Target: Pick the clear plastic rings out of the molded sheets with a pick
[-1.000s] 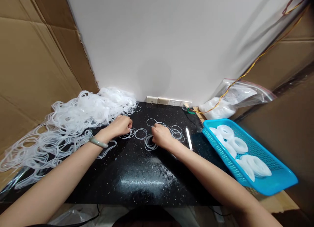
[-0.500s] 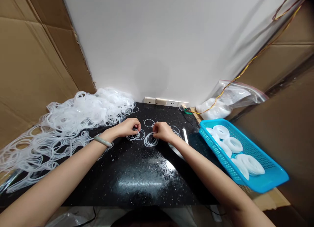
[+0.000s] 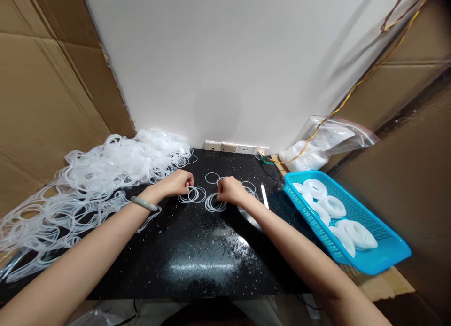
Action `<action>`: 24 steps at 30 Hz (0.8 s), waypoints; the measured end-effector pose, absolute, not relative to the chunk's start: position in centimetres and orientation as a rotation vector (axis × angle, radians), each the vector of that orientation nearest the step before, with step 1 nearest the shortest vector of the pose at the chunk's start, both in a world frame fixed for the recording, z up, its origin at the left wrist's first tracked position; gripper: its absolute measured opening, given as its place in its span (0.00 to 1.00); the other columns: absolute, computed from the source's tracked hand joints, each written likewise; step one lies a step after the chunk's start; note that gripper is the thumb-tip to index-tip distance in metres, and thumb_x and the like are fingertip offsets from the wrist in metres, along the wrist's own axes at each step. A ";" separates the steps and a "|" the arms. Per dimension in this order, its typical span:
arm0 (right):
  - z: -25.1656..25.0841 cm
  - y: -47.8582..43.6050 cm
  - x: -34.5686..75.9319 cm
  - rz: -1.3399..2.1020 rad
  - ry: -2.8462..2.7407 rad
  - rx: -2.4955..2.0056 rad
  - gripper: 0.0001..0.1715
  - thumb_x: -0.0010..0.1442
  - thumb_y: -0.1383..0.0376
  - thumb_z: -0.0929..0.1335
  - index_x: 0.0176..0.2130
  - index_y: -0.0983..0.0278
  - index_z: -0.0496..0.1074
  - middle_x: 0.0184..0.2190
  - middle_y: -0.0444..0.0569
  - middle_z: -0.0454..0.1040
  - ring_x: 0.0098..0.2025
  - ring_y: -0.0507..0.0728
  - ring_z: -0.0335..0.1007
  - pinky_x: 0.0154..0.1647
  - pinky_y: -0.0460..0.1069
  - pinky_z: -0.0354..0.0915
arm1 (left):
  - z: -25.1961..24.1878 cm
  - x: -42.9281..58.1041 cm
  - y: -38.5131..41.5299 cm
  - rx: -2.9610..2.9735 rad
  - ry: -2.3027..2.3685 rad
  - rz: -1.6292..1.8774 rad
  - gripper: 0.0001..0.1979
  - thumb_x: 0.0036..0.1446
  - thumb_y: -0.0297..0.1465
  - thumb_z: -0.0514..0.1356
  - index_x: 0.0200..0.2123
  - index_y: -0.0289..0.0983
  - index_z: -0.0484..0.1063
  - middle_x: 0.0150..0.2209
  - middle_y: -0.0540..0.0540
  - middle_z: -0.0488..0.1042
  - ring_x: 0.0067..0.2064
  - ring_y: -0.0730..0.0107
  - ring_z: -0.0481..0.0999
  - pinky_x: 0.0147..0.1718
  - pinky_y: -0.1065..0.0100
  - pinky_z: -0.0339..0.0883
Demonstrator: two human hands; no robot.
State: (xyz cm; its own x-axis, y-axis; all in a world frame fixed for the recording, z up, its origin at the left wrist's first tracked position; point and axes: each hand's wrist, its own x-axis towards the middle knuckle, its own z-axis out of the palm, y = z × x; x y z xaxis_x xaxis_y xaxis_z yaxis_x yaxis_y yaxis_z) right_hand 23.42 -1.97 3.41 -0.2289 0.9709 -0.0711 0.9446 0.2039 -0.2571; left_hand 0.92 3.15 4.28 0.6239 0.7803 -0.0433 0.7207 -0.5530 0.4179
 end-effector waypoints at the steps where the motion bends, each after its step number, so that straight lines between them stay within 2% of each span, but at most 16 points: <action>1: 3.4 -1.9 23.8 0.436 -2.305 -1.865 0.06 0.45 0.65 0.72 0.29 0.63 0.77 0.29 0.48 0.78 0.33 0.56 0.74 0.29 0.45 0.61 | 4.3 0.9 3.0 2.446 1.173 0.242 0.11 0.41 0.23 0.55 0.29 0.36 0.73 0.27 0.48 0.75 0.28 0.69 0.73 0.25 0.72 0.60; 5: 3.3 -1.8 24.9 0.540 -2.160 -1.790 0.06 0.45 0.66 0.72 0.29 0.64 0.76 0.28 0.46 0.78 0.31 0.54 0.72 0.28 0.44 0.60 | 4.3 1.5 2.9 2.443 1.100 0.352 0.12 0.44 0.25 0.56 0.35 0.35 0.75 0.32 0.45 0.77 0.32 0.68 0.75 0.30 0.72 0.64; 8: 3.3 -1.5 25.7 0.532 -2.064 -1.770 0.05 0.46 0.67 0.72 0.29 0.64 0.76 0.28 0.46 0.77 0.30 0.53 0.71 0.29 0.44 0.60 | 4.2 2.1 3.1 2.473 1.076 0.328 0.12 0.41 0.26 0.60 0.33 0.36 0.76 0.33 0.45 0.77 0.33 0.65 0.74 0.31 0.71 0.64; 11: 3.3 -0.6 26.5 0.514 -1.998 -1.749 0.06 0.47 0.69 0.70 0.30 0.65 0.76 0.29 0.46 0.78 0.31 0.52 0.71 0.30 0.43 0.60 | 4.1 2.5 3.3 2.497 1.094 0.247 0.12 0.37 0.26 0.61 0.30 0.37 0.76 0.29 0.47 0.77 0.30 0.65 0.73 0.27 0.71 0.60; 14: 3.3 0.7 27.1 0.477 -2.124 -1.662 0.11 0.47 0.71 0.69 0.35 0.64 0.76 0.31 0.44 0.78 0.32 0.51 0.71 0.30 0.43 0.59 | 4.2 2.8 3.1 2.501 1.143 0.186 0.11 0.37 0.23 0.58 0.27 0.37 0.75 0.25 0.49 0.75 0.25 0.69 0.71 0.23 0.72 0.56; 17: 3.6 2.0 27.0 0.383 -2.397 -1.566 0.19 0.48 0.71 0.69 0.42 0.61 0.76 0.33 0.43 0.78 0.33 0.52 0.72 0.30 0.43 0.58 | 4.3 3.1 3.0 2.505 1.180 0.158 0.11 0.36 0.21 0.56 0.25 0.37 0.73 0.24 0.49 0.74 0.24 0.70 0.70 0.22 0.72 0.54; 19: 3.8 2.9 26.5 0.278 -2.557 -1.559 0.20 0.49 0.70 0.69 0.44 0.60 0.76 0.35 0.45 0.78 0.35 0.54 0.72 0.30 0.44 0.58 | 4.1 3.2 3.0 2.515 1.194 0.153 0.10 0.36 0.21 0.56 0.24 0.38 0.72 0.23 0.49 0.73 0.24 0.69 0.70 0.22 0.71 0.54; 24: 4.7 4.3 24.8 0.044 -2.810 -1.539 0.11 0.47 0.67 0.70 0.35 0.62 0.77 0.37 0.52 0.78 0.38 0.58 0.73 0.29 0.45 0.58 | 3.2 3.1 3.0 2.554 1.212 0.253 0.07 0.37 0.22 0.55 0.22 0.38 0.68 0.23 0.48 0.71 0.25 0.67 0.68 0.23 0.69 0.52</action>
State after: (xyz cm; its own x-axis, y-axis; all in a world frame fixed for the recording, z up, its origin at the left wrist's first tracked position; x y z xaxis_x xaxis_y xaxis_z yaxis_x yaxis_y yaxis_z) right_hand 24.81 4.26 4.66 -0.5370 0.8408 -0.0680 0.8425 0.5386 0.0063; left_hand 3.07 3.01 3.22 0.6279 0.7777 0.0295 0.7244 -0.5979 0.3432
